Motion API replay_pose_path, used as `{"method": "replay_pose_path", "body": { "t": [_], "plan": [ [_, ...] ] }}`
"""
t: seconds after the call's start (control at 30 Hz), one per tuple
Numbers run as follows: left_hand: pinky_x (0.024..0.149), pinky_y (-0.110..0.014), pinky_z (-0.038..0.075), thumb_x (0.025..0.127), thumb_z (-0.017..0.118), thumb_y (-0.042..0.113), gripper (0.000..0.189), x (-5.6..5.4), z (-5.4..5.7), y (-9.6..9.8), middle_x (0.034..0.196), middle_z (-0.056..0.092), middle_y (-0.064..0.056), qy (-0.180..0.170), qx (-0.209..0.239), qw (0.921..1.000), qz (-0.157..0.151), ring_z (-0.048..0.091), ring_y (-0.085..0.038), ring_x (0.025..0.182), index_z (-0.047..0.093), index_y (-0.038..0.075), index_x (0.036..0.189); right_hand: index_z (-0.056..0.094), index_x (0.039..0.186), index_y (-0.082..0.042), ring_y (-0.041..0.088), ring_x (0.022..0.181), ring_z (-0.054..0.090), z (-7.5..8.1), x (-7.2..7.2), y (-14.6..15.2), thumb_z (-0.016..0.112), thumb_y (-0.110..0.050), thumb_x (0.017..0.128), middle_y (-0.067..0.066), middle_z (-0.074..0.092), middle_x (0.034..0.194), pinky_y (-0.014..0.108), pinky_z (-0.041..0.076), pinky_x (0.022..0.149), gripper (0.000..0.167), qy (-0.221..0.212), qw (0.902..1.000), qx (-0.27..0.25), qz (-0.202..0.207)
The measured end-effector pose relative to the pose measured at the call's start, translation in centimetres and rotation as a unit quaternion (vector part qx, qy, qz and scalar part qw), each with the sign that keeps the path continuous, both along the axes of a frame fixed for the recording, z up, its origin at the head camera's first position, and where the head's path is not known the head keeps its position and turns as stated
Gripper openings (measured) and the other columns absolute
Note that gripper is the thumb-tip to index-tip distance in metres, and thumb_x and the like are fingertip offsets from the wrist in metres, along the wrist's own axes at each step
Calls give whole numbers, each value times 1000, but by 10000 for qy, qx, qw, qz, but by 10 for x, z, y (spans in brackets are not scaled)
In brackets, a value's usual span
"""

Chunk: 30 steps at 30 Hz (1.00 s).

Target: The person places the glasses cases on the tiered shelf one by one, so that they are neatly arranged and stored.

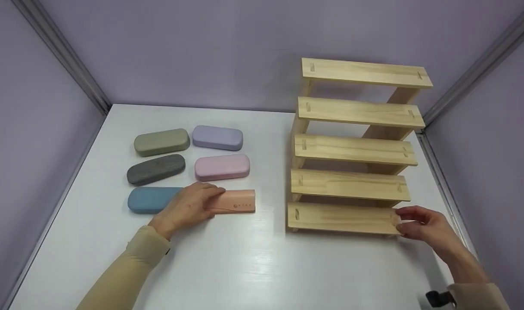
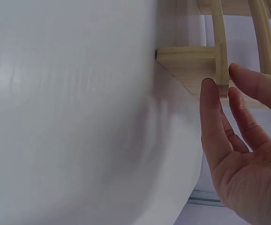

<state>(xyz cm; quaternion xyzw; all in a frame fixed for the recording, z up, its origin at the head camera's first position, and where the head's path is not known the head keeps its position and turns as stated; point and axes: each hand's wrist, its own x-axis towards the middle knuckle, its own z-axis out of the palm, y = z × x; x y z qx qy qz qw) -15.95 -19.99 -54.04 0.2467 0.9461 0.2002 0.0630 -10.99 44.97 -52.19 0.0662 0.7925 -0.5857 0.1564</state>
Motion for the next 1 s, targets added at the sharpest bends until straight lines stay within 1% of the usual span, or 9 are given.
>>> {"method": "replay_pose_path", "body": {
  "t": [0.2, 0.37, 0.53, 0.67, 0.77, 0.83, 1.0],
  "plan": [
    [120, -56, 56, 95, 90, 19, 61, -1, 1, 0, 144, 76, -13, -3, 24, 10000, -32, 71, -35, 135, 69, 10, 152, 77, 131, -4, 5, 90, 79, 0, 0, 0, 79, 5, 98, -11, 81, 105, 27, 69, 81, 34, -17, 10000, 59, -23],
    [115, -56, 59, 95, 88, 17, 57, -3, -2, -1, 138, 79, -13, 127, 91, 9998, -102, 74, -34, 128, 72, 9, 149, 77, 131, -6, 5, 91, 79, 0, 0, 1, 80, 4, 98, -12, 81, 105, 27, 69, 81, 34, -41, 9999, 109, 7],
    [106, -53, 62, 90, 87, 14, 56, -2, -4, -2, 128, 81, -9, 430, 159, 9984, -341, 75, -31, 117, 74, 10, 145, 77, 131, -7, 5, 93, 79, -1, 0, 0, 80, 3, 98, -12, 79, 106, 28, 70, 82, 34, -62, 9998, 167, -7],
    [102, -51, 61, 90, 88, 18, 56, -2, -3, -3, 125, 80, -5, 687, 246, 9957, -575, 75, -28, 112, 76, 13, 145, 77, 131, -6, 5, 93, 79, -1, 0, 0, 80, 4, 98, -11, 80, 106, 28, 70, 81, 34, -62, 9999, 84, -33],
    [103, -51, 60, 93, 89, 22, 55, -2, 0, -3, 129, 80, -5, 741, 351, 9943, -675, 73, -28, 114, 76, 16, 146, 77, 131, -5, 5, 92, 79, -1, 0, 1, 80, 5, 98, -10, 79, 106, 28, 70, 81, 34, -37, 10000, 67, -32],
    [105, -52, 60, 93, 90, 24, 56, -2, 2, -3, 133, 80, -5, 744, 420, 9940, -676, 73, -29, 118, 76, 18, 147, 77, 131, -5, 5, 92, 79, -1, 1, 0, 80, 5, 98, -10, 79, 105, 29, 70, 81, 34, -22, 10000, 79, -24],
    [109, -54, 58, 90, 93, 26, 59, 0, 9, -2, 140, 80, -6, 577, 722, 9945, -497, 72, -30, 125, 77, 20, 147, 76, 132, -4, 6, 91, 79, 0, 1, -1, 80, 4, 98, -10, 79, 105, 29, 70, 81, 34, -16, 9999, 147, -10]
  ]
}}
